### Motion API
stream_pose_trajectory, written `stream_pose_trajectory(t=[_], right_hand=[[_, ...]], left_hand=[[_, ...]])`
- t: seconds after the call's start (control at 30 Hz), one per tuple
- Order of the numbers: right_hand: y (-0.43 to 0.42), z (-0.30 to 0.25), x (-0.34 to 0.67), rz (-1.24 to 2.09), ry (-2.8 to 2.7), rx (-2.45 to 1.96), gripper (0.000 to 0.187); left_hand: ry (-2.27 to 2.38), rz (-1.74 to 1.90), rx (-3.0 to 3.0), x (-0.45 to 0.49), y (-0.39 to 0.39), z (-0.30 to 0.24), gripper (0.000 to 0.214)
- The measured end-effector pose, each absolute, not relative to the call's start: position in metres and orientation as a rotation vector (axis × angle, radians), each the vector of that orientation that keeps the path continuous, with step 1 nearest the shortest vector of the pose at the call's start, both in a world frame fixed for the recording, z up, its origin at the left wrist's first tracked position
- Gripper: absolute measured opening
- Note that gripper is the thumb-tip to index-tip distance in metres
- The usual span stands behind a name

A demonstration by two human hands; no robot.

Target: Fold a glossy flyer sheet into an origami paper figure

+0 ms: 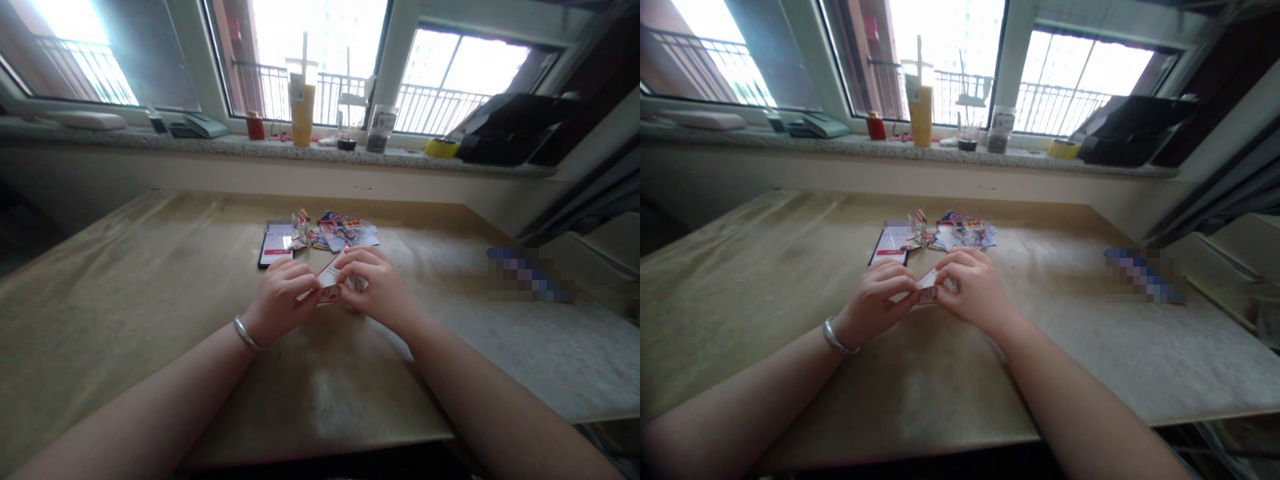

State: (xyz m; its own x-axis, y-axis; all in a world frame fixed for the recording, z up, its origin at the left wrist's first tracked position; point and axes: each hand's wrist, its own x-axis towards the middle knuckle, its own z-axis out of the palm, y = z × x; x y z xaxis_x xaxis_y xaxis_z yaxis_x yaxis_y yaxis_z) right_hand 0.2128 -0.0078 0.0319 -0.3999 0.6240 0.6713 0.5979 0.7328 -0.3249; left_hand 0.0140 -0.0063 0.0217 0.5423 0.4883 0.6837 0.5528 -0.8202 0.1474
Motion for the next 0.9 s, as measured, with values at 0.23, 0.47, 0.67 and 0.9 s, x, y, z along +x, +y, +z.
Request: stream_pose_trajectory(t=[0.23,0.47,0.67,0.9], right_hand=[[-0.008,0.034,0.214,-0.002,-2.124,-0.916,0.009],[-0.011,0.036,0.216,-0.083,-2.151,-0.869,0.007],[-0.009,0.034,0.217,-0.191,-2.083,-0.845,0.005],[-0.007,0.030,0.221,-0.269,-2.100,-0.780,0.007]], left_hand=[[-0.901,-1.179,-2.669,0.012,-0.005,0.021,0.020],[-0.925,-1.244,-2.622,0.012,-0.003,0.019,0.019],[-1.017,-1.273,-2.620,0.007,0.006,0.009,0.004],[-1.147,-1.483,-2.614,0.006,0.009,0.008,0.010]])
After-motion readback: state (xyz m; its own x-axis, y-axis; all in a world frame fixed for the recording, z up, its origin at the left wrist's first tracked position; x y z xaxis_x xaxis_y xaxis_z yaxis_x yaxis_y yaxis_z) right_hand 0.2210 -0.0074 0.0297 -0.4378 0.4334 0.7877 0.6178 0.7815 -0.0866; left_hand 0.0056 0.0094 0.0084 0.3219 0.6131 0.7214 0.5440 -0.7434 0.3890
